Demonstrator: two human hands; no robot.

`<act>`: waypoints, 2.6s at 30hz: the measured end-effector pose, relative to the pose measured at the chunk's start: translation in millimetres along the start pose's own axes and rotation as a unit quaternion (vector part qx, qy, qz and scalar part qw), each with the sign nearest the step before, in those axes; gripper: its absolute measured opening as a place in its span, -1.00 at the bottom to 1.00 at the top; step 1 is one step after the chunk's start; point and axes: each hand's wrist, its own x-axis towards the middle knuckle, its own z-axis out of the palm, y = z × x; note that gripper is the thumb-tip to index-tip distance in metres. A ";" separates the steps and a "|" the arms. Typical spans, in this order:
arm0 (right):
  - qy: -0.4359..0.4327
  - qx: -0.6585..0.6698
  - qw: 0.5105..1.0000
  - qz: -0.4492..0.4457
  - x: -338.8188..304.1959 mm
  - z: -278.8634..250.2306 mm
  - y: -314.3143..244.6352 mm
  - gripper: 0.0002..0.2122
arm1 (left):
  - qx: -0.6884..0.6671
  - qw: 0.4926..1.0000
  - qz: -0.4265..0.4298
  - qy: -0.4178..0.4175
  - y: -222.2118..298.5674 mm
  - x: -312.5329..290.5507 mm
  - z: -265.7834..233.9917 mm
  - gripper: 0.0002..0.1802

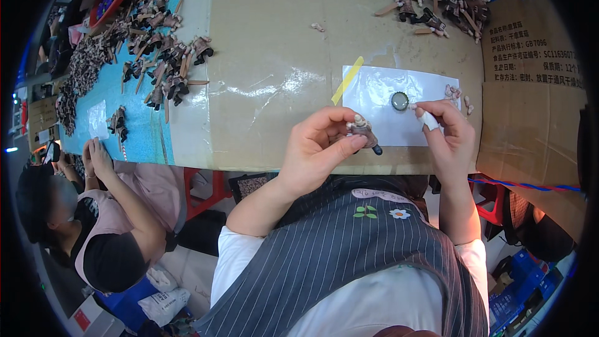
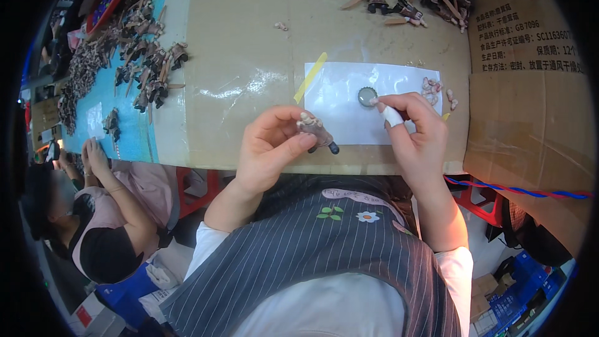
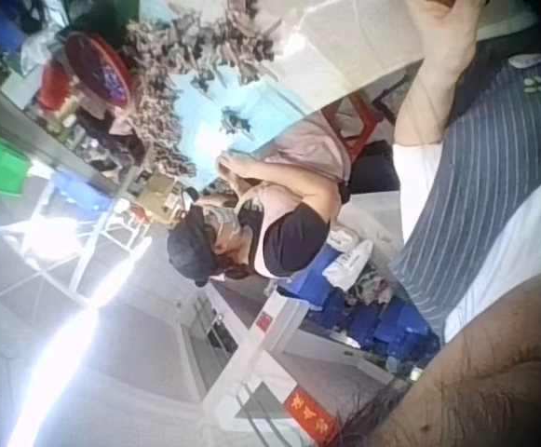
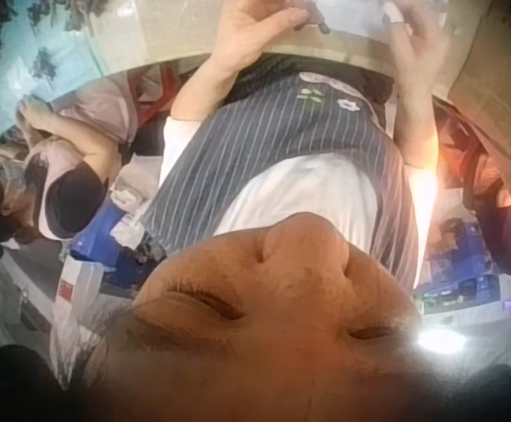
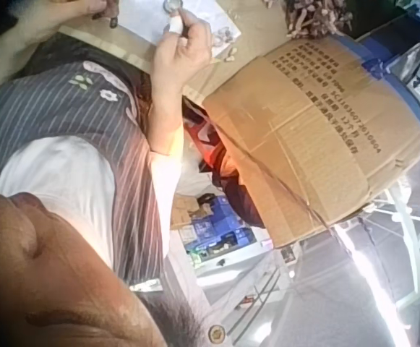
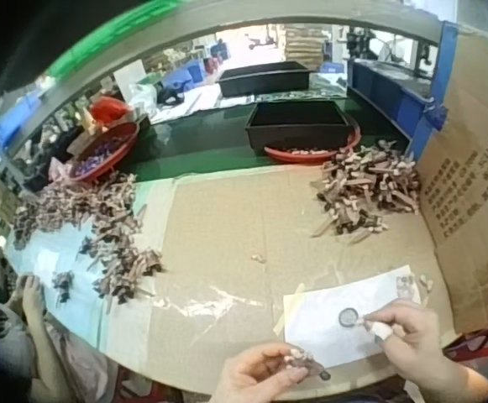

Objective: The person assembles figurines by picking up figurine bodies and small parts, dipping the parts into glue, attaching the pieces together by hand, and placing the figurines aside.

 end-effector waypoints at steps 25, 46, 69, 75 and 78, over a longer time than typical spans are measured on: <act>-0.050 0.149 0.988 0.003 -29.6 -3.3 -16.3 -0.85 | 0.192 0.979 0.053 -0.032 -15.2 1.2 24.2 -0.68; -0.058 -0.067 0.972 -0.219 -39.7 -19.7 -17.0 -0.58 | 0.449 0.851 0.268 -0.042 -14.6 0.7 52.0 -0.66; 0.016 -0.084 0.946 -0.312 -45.4 -8.5 -12.2 -0.72 | 0.470 0.807 0.350 -0.072 -12.1 2.0 50.4 -0.65; 0.026 -0.090 0.941 -0.326 -47.7 -10.8 -9.7 -0.69 | 0.482 0.793 0.365 -0.078 -10.4 3.7 53.6 -0.67; 0.029 -0.095 0.935 -0.342 -49.1 -11.4 -5.5 -0.68 | 0.492 0.782 0.371 -0.094 -10.3 4.6 53.9 -0.67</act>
